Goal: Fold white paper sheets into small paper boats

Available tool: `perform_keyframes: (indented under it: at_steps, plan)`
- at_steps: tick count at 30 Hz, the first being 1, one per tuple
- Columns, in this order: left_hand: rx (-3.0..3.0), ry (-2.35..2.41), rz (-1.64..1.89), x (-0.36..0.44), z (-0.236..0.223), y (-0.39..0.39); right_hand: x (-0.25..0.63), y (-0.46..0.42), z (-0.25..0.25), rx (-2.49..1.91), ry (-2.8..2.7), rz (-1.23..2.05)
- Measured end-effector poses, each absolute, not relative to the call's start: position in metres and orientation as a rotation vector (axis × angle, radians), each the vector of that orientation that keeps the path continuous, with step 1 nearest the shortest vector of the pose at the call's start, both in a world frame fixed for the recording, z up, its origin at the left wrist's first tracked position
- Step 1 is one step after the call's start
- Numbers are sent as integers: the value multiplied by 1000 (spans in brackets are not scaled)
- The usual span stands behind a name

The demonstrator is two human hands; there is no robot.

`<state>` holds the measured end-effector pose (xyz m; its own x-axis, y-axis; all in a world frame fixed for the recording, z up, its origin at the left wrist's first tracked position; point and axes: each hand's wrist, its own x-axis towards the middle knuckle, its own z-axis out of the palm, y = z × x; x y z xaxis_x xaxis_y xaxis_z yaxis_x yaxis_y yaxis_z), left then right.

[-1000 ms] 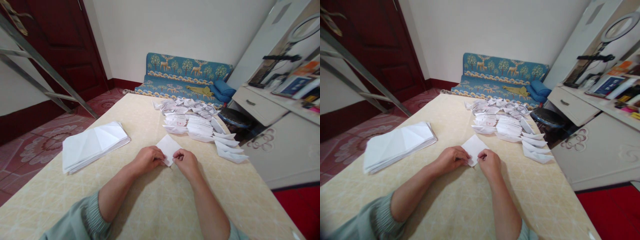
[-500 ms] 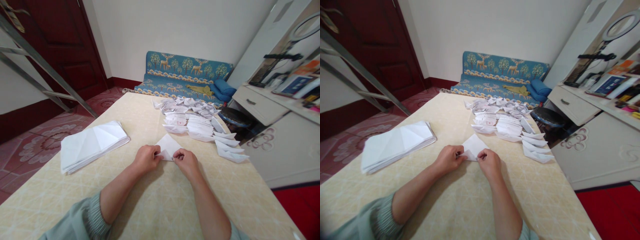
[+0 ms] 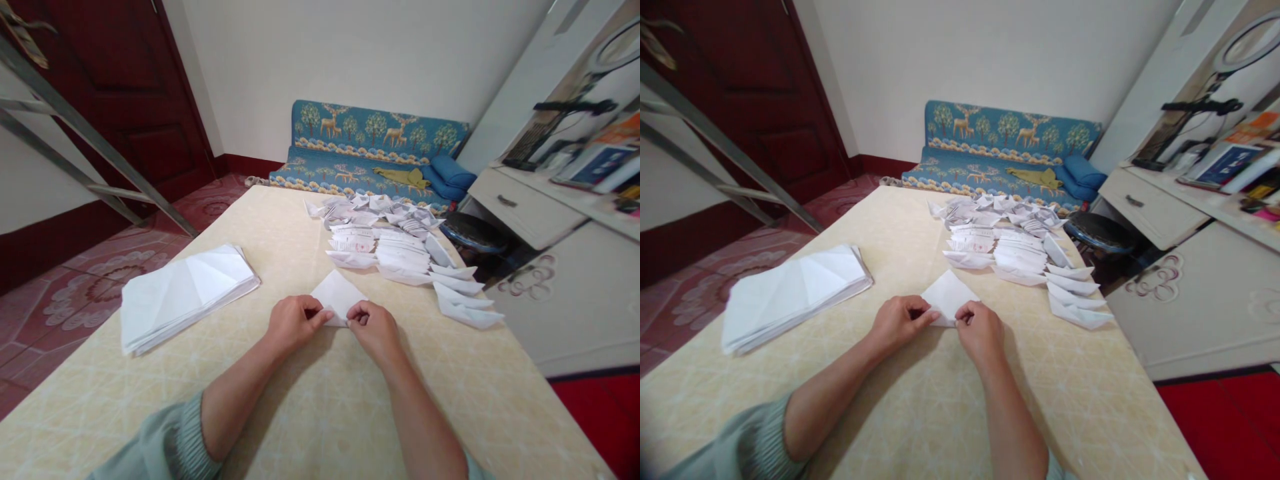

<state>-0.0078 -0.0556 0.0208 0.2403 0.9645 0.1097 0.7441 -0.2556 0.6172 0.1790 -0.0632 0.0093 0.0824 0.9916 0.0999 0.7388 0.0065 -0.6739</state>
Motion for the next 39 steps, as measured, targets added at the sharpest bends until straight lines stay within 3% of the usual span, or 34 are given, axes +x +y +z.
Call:
perform_keyframes:
  at_steps: [8,13,24,39]
  plan:
    - [2299,1029,625,-17,25,-53,179,-68,11,-1768,-1704,613]
    - [2322,933,555,-26,26,-53,177,-74,12,-1763,-1714,630]
    - [2273,1054,624,-29,26,-65,166,-80,22,-1806,-1801,518]
    - [2130,1562,538,-17,27,-67,166,-81,23,-1834,-1806,523]
